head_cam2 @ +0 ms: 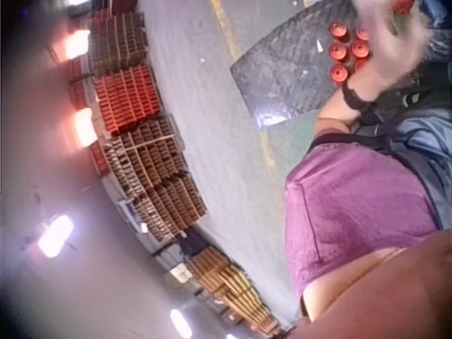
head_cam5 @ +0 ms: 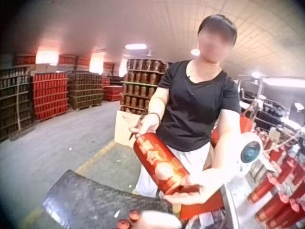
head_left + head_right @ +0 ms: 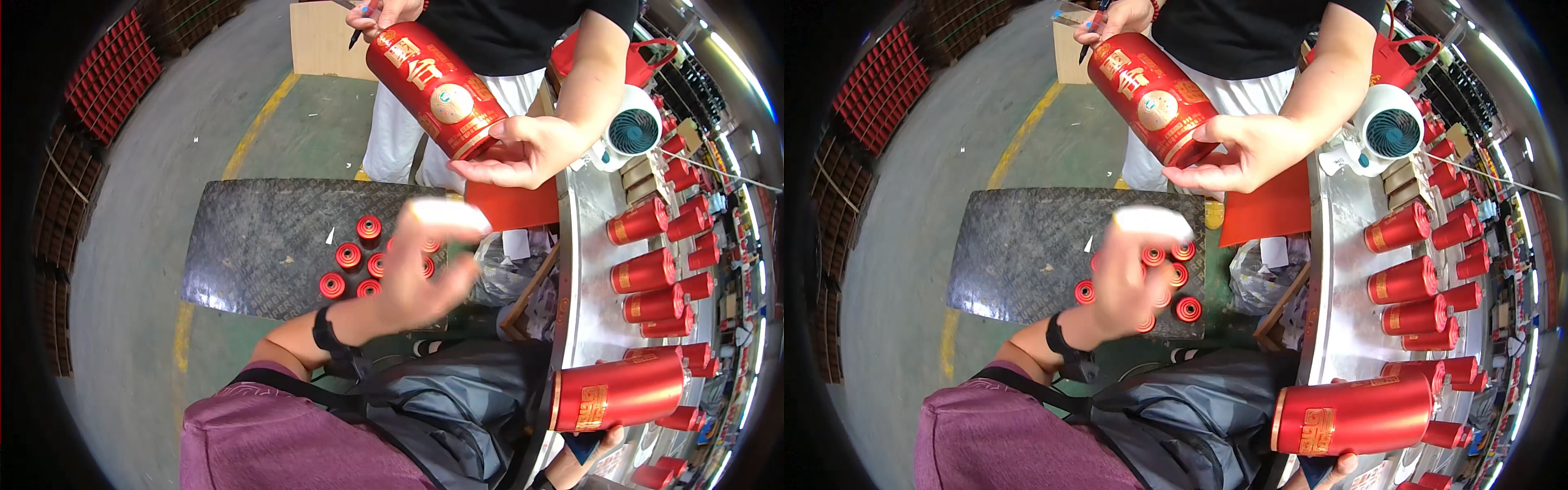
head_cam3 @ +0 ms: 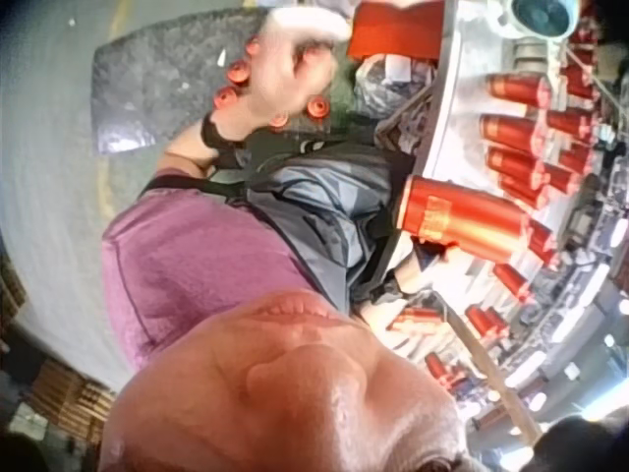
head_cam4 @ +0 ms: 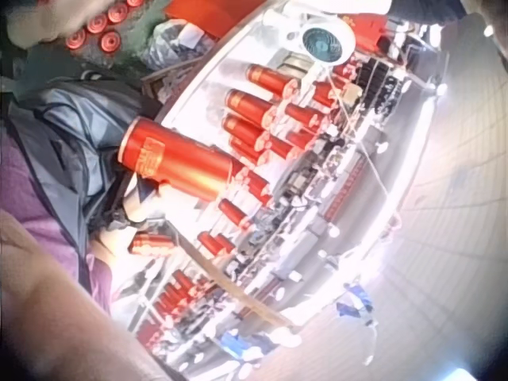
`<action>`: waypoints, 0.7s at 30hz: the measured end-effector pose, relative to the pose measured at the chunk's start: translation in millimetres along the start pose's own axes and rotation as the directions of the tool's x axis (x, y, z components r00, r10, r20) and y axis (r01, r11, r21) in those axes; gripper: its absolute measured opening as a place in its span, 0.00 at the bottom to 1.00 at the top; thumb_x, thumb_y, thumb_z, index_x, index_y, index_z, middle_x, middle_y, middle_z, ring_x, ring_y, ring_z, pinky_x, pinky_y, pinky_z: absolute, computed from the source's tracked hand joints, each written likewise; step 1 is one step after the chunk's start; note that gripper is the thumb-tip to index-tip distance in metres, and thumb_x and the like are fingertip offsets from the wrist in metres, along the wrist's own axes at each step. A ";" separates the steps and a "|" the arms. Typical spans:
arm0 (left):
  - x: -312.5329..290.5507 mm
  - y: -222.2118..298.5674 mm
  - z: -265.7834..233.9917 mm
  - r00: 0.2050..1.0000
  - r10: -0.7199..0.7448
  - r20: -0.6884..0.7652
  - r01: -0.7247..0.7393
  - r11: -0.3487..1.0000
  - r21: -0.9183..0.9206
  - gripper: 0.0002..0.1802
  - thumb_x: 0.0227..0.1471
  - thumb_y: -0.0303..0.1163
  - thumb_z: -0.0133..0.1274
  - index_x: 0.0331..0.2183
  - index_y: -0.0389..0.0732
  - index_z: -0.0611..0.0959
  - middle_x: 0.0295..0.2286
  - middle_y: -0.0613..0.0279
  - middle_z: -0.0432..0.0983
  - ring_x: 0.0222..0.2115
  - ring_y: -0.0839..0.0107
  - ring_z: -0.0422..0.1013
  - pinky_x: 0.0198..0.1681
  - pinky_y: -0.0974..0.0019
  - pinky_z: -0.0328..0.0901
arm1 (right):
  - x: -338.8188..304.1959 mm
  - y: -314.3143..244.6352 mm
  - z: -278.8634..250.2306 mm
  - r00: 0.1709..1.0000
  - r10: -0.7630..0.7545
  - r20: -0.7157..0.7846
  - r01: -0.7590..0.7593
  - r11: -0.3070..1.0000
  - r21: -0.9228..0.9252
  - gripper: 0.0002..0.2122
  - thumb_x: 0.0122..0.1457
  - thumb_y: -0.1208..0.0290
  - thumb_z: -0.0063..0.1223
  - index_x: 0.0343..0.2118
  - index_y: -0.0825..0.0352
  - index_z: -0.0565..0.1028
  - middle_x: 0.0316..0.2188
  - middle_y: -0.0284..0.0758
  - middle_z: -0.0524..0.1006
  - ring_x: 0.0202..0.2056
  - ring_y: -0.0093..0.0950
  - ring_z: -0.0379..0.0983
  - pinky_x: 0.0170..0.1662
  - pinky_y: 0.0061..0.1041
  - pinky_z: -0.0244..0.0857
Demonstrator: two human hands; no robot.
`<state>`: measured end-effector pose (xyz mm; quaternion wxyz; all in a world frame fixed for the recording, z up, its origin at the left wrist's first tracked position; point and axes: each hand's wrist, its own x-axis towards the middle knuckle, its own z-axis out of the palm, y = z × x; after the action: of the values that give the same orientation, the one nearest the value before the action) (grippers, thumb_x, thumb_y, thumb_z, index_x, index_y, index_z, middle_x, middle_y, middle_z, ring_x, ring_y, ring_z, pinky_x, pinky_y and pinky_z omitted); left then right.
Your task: Hand-applying decorative gold labels and medallions to red liquor bottles using a scraper and cloth.
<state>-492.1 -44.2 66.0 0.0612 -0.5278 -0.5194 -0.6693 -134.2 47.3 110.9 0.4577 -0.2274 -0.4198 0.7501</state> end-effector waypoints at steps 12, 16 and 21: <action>107.4 -62.4 -26.6 0.821 -0.561 -0.105 0.284 0.562 -0.777 0.38 0.61 0.56 0.53 0.61 0.42 0.63 0.56 0.58 0.67 0.60 0.62 0.62 0.65 0.53 0.56 | -66.7 -21.3 -61.7 0.981 -0.043 -0.188 0.010 0.985 -0.173 0.36 0.59 0.51 0.56 0.64 0.67 0.58 0.63 0.48 0.61 0.37 0.29 0.72 0.32 0.26 0.64; 117.6 -50.6 -20.5 0.828 -0.557 -0.059 0.281 0.504 -0.817 0.40 0.57 0.57 0.57 0.60 0.44 0.63 0.54 0.61 0.69 0.57 0.65 0.65 0.62 0.53 0.60 | -89.3 -27.4 -57.5 0.953 -0.045 -0.299 -0.028 0.972 -0.234 0.31 0.62 0.50 0.52 0.62 0.66 0.62 0.61 0.44 0.65 0.42 0.28 0.70 0.41 0.28 0.63; 112.2 -35.7 -5.6 0.820 -0.572 -0.003 0.277 0.402 -0.873 0.43 0.52 0.53 0.64 0.60 0.42 0.64 0.53 0.60 0.70 0.54 0.65 0.69 0.61 0.54 0.64 | -135.6 -33.1 -51.6 0.871 -0.072 -0.486 -0.095 0.946 -0.310 0.26 0.66 0.49 0.48 0.58 0.65 0.68 0.58 0.39 0.69 0.49 0.26 0.68 0.52 0.30 0.61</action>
<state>-567.0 20.0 130.4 -0.2972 -0.2277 -0.2312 -0.8980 -15.5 -42.4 104.7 0.5010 -0.4850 -0.4058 0.5909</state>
